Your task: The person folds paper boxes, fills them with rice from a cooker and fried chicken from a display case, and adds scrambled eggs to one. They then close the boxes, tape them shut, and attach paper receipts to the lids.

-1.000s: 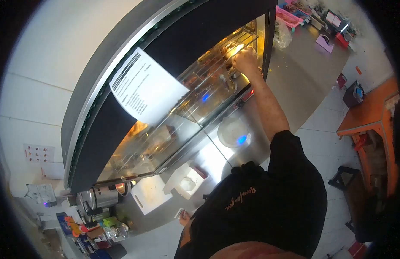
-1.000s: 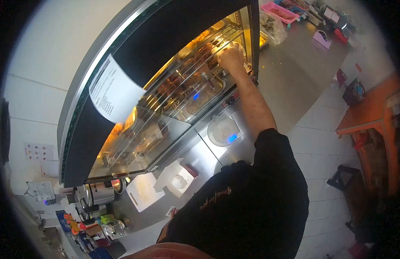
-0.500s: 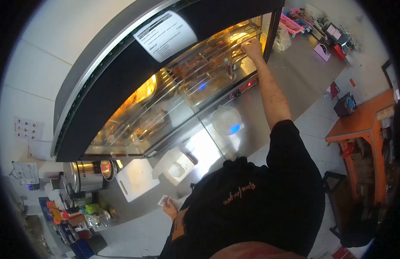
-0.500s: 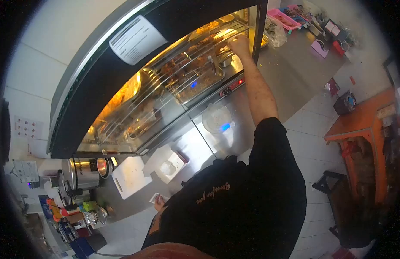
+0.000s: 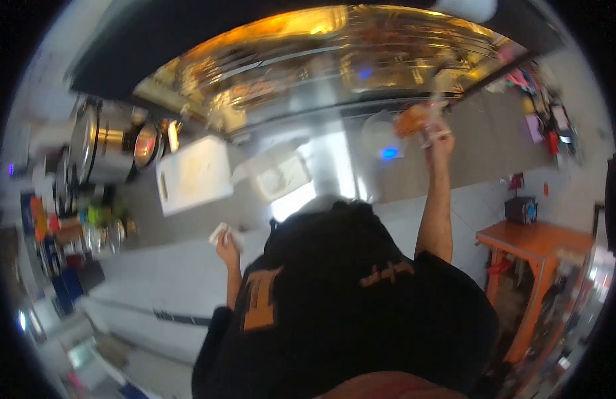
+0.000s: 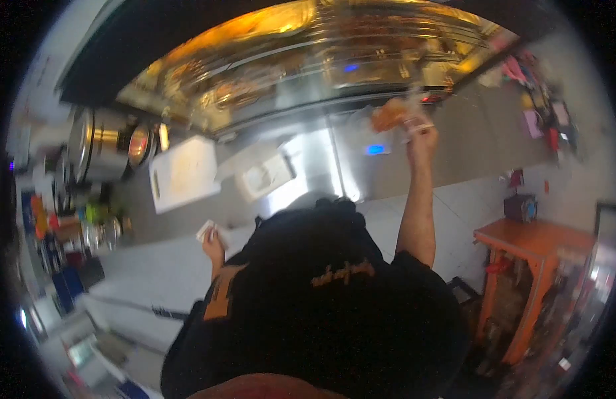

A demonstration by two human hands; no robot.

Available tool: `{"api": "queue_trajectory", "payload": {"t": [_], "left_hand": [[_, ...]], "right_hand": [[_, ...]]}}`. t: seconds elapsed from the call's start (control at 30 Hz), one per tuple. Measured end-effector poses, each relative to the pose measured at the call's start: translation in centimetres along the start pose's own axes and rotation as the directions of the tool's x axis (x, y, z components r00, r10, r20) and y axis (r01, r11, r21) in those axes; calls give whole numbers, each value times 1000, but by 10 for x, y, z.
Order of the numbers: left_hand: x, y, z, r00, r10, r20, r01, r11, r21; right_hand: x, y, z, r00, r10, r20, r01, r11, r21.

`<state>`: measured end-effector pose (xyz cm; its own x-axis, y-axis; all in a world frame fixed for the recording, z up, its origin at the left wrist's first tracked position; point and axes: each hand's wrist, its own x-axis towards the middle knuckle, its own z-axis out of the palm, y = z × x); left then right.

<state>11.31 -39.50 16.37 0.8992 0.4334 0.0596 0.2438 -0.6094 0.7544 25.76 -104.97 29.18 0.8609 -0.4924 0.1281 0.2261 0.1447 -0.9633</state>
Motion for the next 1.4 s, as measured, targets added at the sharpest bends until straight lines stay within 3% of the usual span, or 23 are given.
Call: {"api": "queue_trajectory", "payload": {"t": [0.07,0.1,0.13,0.2,0.23,0.3,0.33,0.43,0.53,0.57,0.63,0.67,0.7,0.77,0.87,0.97,1.07,1.17,1.27,1.33,1.4], "left_hand": [[9,0,-5,994,-98,54,100,995,-28],[16,-5,-3,993,-100,64,103,994,-48],[21,-2,-3,993,-94,74,99,993,-61],[27,2,-4,993,-79,90,87,993,-82],[27,0,-4,993,-71,94,79,993,-86],[31,-1,-9,993,-55,107,62,996,-62],[29,2,-12,991,-80,107,89,993,-83],[23,-3,-15,986,-126,110,140,982,-126],[17,-20,-17,987,-136,89,147,979,-143],[16,-22,-19,986,-148,80,160,973,-165],[18,-19,-26,989,-139,56,146,980,-137],[21,-5,-32,990,-130,58,138,979,-151],[24,13,-37,991,-122,59,130,978,-163],[34,18,-34,990,-109,89,125,971,-205],[52,23,-22,995,12,102,11,975,-223],[63,49,-19,986,53,156,-17,975,-220],[67,36,-10,978,96,188,-55,976,-212],[68,32,-10,972,72,223,-20,974,-228],[69,26,-14,967,57,247,-2,976,-217],[73,17,-17,972,66,227,-17,977,-211],[75,10,-24,977,48,207,-7,980,-198]], "right_hand": [[-52,25,74,955,177,237,-90,938,-335],[-70,64,107,942,228,246,-89,877,-472],[-83,77,142,851,235,470,-66,935,-348],[-109,132,196,796,291,531,12,869,-494],[-114,102,226,694,425,581,7,803,-596],[-118,112,269,701,423,575,299,558,-774],[-119,117,286,705,422,570,423,394,-816],[-122,126,319,596,531,602,557,267,-787],[-113,159,322,440,609,659,662,276,-697],[-110,160,314,563,485,669,483,465,-742],[-101,140,286,803,277,529,113,799,-590],[-98,124,275,860,339,382,-24,774,-633],[-93,134,254,904,279,323,-41,810,-585],[-84,90,232,790,583,191,-140,475,-869],[-104,130,174,775,521,357,120,434,-893],[-150,102,191,725,645,240,277,46,-960],[-190,102,219,687,641,343,390,73,-918],[-214,143,219,702,594,393,387,145,-911],[-214,162,220,635,607,477,457,202,-866],[-201,122,254,362,736,573,496,368,-786],[-188,68,314,175,753,634,517,478,-711]]}}
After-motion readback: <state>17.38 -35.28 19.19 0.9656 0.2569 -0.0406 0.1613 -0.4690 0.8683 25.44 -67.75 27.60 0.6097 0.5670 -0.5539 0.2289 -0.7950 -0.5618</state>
